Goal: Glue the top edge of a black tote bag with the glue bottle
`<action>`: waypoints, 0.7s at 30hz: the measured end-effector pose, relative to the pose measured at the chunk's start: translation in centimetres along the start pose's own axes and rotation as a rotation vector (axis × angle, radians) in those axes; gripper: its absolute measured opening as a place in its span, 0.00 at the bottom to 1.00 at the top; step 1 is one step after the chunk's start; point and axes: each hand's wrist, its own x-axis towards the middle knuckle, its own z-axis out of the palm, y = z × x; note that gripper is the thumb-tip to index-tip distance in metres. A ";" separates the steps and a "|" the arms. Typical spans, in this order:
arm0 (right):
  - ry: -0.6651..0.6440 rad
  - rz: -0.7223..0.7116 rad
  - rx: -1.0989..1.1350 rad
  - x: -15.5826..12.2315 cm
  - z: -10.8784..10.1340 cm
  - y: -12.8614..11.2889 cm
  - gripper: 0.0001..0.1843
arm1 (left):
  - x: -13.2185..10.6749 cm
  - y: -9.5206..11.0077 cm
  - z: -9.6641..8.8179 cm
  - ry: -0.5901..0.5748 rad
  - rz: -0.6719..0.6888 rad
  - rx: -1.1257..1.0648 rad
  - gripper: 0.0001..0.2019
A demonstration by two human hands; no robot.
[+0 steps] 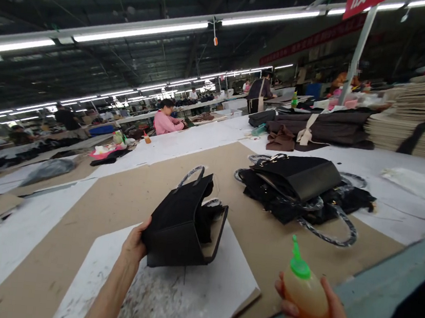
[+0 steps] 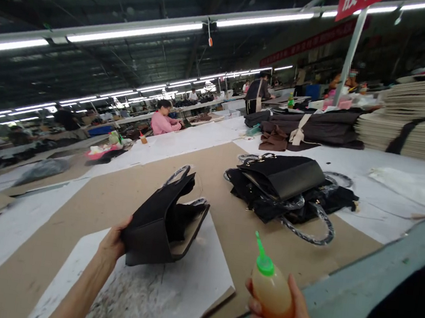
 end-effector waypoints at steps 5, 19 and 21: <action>0.050 0.065 0.013 -0.8 6.7 2.4 0.26 | -2.2 -1.9 -1.6 -0.036 -0.048 -0.161 0.15; -0.079 -0.039 -0.490 1.1 23.1 11.4 0.22 | -9.6 -7.1 -6.3 0.003 0.233 -0.609 0.15; -0.124 -0.057 -0.514 1.8 23.9 12.1 0.22 | -10.5 -7.4 -6.8 0.062 0.244 -0.625 0.17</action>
